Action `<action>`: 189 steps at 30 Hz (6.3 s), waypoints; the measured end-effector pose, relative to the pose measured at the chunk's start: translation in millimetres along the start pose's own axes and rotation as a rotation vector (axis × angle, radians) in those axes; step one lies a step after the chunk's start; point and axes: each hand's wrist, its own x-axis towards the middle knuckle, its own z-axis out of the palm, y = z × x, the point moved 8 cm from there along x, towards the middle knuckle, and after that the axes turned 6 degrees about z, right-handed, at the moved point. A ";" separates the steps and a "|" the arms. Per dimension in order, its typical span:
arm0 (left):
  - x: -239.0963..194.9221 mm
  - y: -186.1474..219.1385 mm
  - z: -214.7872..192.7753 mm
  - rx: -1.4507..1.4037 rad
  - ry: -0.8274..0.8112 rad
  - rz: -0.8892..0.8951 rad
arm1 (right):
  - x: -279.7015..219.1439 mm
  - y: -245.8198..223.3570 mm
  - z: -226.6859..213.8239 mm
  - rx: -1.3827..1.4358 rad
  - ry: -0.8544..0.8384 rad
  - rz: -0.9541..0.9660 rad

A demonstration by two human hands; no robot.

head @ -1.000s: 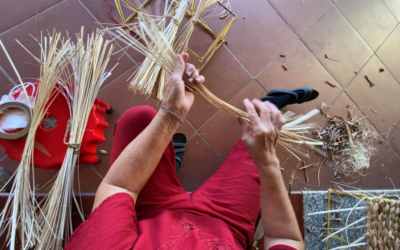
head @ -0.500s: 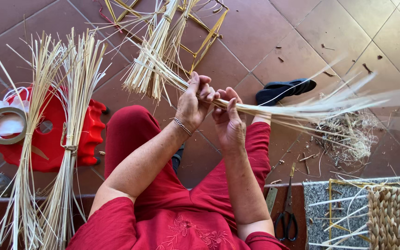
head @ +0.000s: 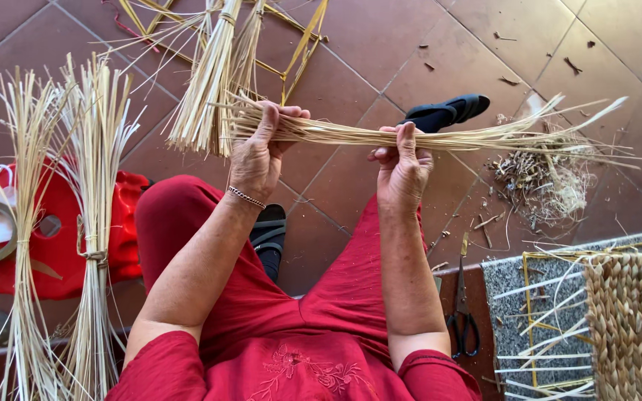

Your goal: The person splits dried plant fibers using a knife, then gathers and aligns the strands into a bundle. They tie the bundle with a thin strip of the same material to form a broom head.

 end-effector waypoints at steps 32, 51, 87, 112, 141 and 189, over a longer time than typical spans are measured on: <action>-42.4 -97.1 38.4 0.630 -0.692 -0.453 | 21.6 -44.8 53.8 -0.605 -0.326 0.126; -28.9 -102.2 92.1 0.425 -0.510 -0.041 | -48.7 116.3 -36.0 0.748 -0.004 0.660; -142.6 8.1 15.9 1.192 -0.351 0.183 | -28.8 61.4 8.7 0.171 -0.351 0.603; -347.1 264.3 -439.1 1.866 0.840 -0.720 | -49.1 94.2 160.9 0.174 -0.524 0.654; -347.7 347.7 -255.5 2.484 0.735 -0.024 | -82.3 33.3 95.2 0.179 -0.484 0.508; -5.9 -68.0 34.8 0.405 -0.338 -0.085 | 1.2 46.6 36.0 0.044 -0.334 0.423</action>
